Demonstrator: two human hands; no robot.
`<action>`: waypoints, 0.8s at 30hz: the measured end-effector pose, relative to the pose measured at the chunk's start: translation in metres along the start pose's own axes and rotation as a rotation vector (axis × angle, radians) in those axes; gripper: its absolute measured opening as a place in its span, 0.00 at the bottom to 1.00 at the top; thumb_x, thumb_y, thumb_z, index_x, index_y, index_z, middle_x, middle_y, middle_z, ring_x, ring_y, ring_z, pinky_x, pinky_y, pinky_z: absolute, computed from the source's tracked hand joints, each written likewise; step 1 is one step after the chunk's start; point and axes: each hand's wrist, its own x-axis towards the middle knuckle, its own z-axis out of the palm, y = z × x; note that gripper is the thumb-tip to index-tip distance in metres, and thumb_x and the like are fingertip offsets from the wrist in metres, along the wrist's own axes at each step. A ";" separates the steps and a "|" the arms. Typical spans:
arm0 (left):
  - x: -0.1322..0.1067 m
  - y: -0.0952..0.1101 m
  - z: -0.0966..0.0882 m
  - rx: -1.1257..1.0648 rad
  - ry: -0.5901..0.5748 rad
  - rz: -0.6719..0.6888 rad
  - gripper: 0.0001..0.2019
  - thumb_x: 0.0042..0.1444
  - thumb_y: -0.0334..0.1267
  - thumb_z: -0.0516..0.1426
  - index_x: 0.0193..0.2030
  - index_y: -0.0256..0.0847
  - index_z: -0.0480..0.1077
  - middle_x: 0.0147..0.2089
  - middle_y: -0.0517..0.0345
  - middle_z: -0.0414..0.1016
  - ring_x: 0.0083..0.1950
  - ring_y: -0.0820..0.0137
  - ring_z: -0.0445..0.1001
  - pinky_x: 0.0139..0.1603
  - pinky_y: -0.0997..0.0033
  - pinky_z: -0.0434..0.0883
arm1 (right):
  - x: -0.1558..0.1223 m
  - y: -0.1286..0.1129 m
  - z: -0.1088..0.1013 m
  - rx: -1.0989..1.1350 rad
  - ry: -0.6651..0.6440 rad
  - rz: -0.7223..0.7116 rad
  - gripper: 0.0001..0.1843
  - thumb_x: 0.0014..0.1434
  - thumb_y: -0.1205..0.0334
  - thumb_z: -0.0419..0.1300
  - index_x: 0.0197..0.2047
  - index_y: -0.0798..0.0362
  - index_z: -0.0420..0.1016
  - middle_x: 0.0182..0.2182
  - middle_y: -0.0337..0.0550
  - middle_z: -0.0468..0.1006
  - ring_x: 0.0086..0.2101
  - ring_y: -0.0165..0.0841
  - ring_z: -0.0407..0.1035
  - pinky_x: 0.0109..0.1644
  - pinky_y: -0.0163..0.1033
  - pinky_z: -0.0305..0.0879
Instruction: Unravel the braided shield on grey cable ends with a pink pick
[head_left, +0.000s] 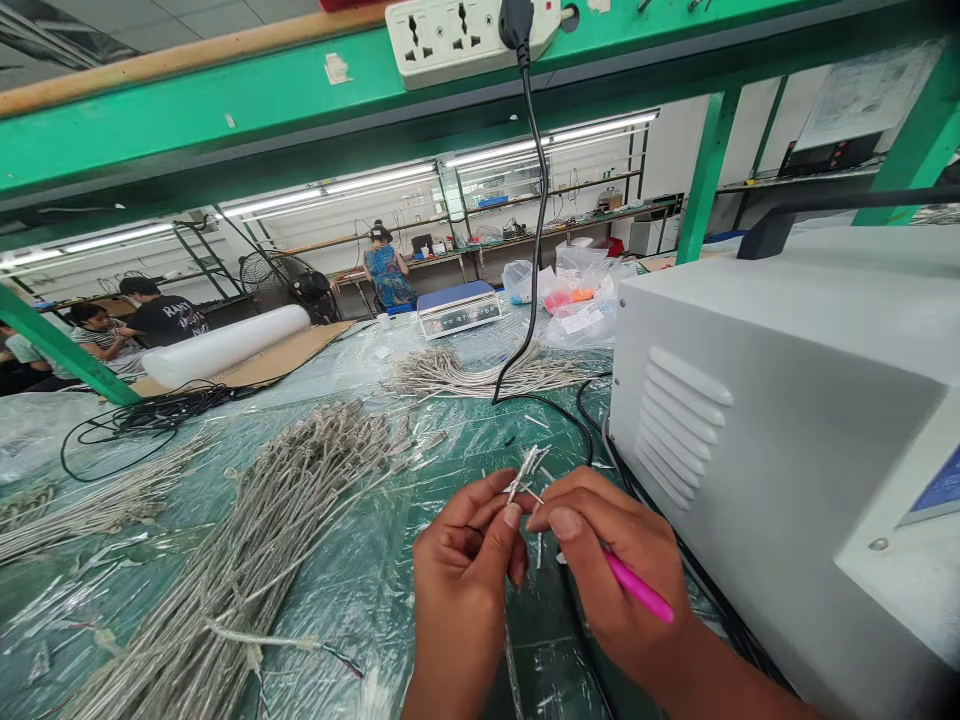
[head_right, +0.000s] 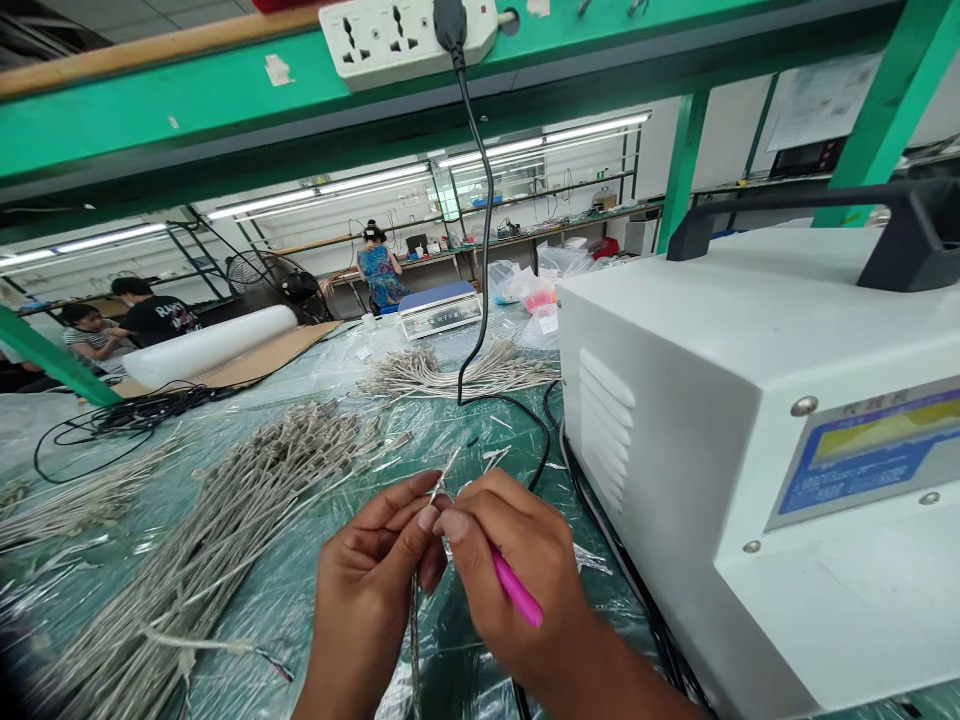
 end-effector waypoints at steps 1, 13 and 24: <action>-0.001 0.000 0.000 0.013 0.006 0.005 0.14 0.50 0.37 0.67 0.43 0.35 0.77 0.20 0.62 0.71 0.19 0.80 0.60 0.21 0.79 0.58 | 0.000 0.001 0.000 -0.013 0.017 0.019 0.14 0.65 0.71 0.52 0.32 0.54 0.76 0.29 0.41 0.75 0.31 0.29 0.70 0.34 0.35 0.65; 0.000 -0.001 -0.002 -0.028 -0.181 -0.124 0.15 0.56 0.40 0.62 0.48 0.38 0.72 0.35 0.53 0.78 0.16 0.83 0.52 0.16 0.79 0.52 | 0.009 0.014 -0.008 -0.158 0.350 0.225 0.14 0.67 0.62 0.54 0.30 0.51 0.74 0.26 0.38 0.71 0.26 0.30 0.66 0.31 0.37 0.62; 0.002 0.001 -0.005 -0.259 -0.184 -0.229 0.08 0.54 0.35 0.63 0.38 0.32 0.77 0.28 0.56 0.73 0.20 0.83 0.52 0.19 0.81 0.52 | -0.014 0.006 -0.002 0.035 0.119 0.000 0.10 0.63 0.72 0.54 0.34 0.53 0.74 0.27 0.40 0.74 0.29 0.31 0.70 0.33 0.36 0.66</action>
